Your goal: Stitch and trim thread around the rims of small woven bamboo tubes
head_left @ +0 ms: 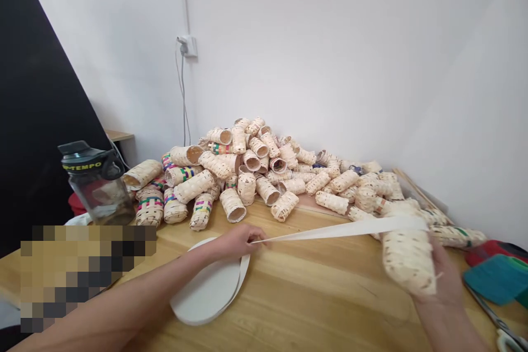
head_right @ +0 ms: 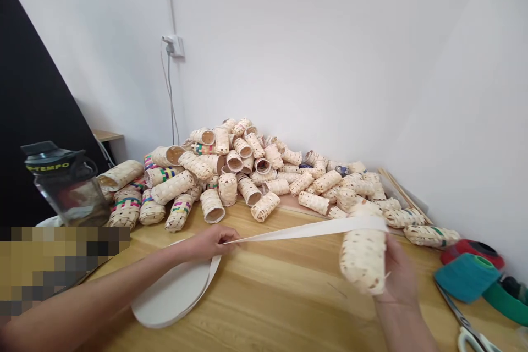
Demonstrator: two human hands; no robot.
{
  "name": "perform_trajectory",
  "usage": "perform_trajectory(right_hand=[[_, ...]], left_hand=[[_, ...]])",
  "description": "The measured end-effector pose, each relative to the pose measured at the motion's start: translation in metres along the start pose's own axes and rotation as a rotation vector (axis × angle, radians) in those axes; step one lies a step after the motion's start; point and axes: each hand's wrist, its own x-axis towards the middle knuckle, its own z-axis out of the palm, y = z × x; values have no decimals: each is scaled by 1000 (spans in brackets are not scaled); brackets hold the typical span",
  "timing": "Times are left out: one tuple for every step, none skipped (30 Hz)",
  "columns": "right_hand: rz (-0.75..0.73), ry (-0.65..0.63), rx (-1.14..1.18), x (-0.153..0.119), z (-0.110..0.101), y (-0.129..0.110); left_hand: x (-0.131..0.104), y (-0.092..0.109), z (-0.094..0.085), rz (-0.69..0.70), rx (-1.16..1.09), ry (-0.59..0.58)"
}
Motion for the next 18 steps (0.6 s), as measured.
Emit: perform_trajectory(right_hand=[[-24,90,39,5,-4,-7],[-41,169,87,9,-8,-14],[-64,232,145,13,-11,-20],[-105,271,207,17,-14,-26],[-140,288,269,19,-16,-30],[-166,295,319,21,-18,-34],[-177,289,349,22,-18,-35],[-176,281,359,21,-18,-35],[-165,274,353,21,-16,-34],[-139,269,338,19,-14,-32],[-114,271,322,17,-11,-29],[-91,274,307,16,-8,-26],[-68,278,297,14,-5,-23],[-50,282,288,13,-2,-21],[-36,279,277,12,-1,-18],[-36,285,261,11,-1,-16],[-38,276,237,10,-2,-14],[-36,250,204,9,-3,-12]], left_hand=[[-5,-6,-4,-12,16,14],[-10,-12,-8,-24,27,25],[-14,-17,-11,-36,38,38],[-18,-21,-13,-45,56,54],[-22,-24,-14,-53,86,76],[-25,-25,-14,-60,123,99],[-29,-25,-14,-64,164,121],[-32,-23,-12,-61,205,143],[-36,-20,-11,-49,238,161],[-41,-16,-9,-26,259,172],[-46,-11,-6,16,273,184],[-51,-7,-4,67,283,180],[-56,-2,-3,119,295,159],[-62,1,-2,158,320,127],[-69,2,-1,162,355,118],[-75,2,-2,137,399,136],[-81,1,-4,90,452,157],[-87,-1,-7,21,494,193]])
